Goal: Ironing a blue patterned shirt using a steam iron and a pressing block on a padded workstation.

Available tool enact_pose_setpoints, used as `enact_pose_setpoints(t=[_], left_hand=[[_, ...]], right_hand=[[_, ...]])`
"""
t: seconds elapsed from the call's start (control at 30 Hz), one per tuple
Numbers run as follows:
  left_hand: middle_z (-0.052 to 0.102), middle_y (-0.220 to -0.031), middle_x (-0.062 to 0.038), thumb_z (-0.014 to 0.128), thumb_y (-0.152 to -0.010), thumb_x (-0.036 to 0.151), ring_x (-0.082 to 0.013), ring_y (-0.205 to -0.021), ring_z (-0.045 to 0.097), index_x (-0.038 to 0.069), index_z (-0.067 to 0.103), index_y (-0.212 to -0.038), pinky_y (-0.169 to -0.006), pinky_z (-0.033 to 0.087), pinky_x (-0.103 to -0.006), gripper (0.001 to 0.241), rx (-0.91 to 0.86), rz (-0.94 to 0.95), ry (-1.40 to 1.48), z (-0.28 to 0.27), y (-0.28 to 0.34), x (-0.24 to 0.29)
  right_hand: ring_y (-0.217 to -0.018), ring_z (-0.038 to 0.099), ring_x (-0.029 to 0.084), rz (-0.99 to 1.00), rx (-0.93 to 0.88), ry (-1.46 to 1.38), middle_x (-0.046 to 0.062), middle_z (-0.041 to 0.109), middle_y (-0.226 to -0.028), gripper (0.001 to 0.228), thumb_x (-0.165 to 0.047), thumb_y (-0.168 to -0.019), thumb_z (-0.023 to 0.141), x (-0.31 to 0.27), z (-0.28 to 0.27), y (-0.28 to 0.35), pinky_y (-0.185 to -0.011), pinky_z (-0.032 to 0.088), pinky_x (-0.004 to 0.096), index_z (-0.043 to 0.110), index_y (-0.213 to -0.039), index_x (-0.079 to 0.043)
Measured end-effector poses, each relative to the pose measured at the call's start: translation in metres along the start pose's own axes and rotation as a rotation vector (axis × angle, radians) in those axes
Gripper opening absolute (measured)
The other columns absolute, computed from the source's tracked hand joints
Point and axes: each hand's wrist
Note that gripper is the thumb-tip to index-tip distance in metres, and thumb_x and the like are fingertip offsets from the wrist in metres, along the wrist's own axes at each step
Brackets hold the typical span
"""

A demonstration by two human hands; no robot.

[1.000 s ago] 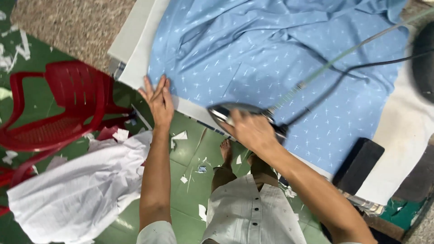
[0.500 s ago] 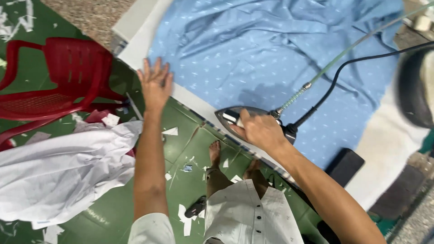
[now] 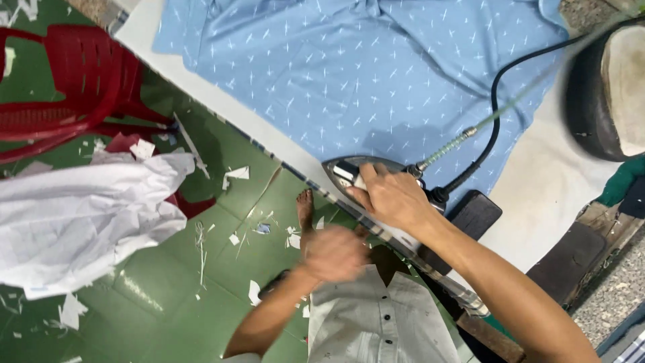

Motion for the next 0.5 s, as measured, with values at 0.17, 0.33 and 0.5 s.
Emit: enact_pose_setpoints(t=[0.17, 0.33, 0.5], left_hand=[[0.053, -0.152, -0.015, 0.065, -0.087, 0.055, -0.0361, -0.143, 0.05, 0.009, 0.065, -0.134, -0.112, 0.041, -0.0479, 0.065, -0.54, 0.084, -0.067, 0.131, -0.035, 0.152], [0.056, -0.141, -0.014, 0.062, -0.099, 0.03, -0.0319, -0.136, 0.047, 0.003, 0.065, -0.133, -0.118, 0.031, -0.0397, 0.043, -0.603, -0.198, -0.11, 0.154, -0.056, 0.176], [0.064, -0.128, -0.024, 0.064, -0.091, 0.022, -0.0477, -0.12, 0.055, 0.004, 0.071, -0.115, -0.102, 0.039, -0.0551, 0.031, -0.951, -0.332, 0.176, 0.104, -0.08, 0.188]], right_hand=[[-0.079, 0.073, 0.05, -0.068, 0.036, -0.019, 0.024, 0.068, -0.096, 0.047, -0.047, -0.104, 0.049, 0.002, -0.005, 0.0, -0.07, 0.059, 0.056, 0.052, -0.116, -0.002], [-0.079, 0.074, 0.048, 0.005, 0.019, 0.008, 0.026, 0.071, -0.088, 0.047, -0.049, -0.103, 0.052, -0.012, -0.014, 0.009, -0.072, 0.059, 0.055, 0.055, -0.111, -0.002], [-0.06, 0.07, 0.037, 0.002, 0.066, 0.092, 0.014, 0.069, -0.07, 0.048, -0.052, -0.106, 0.048, 0.001, 0.009, -0.009, -0.054, 0.057, 0.048, 0.055, -0.106, -0.005]])
Point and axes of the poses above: each hand's wrist, its own y-axis away from the middle knuckle, its own z-axis out of the palm, x = y × z
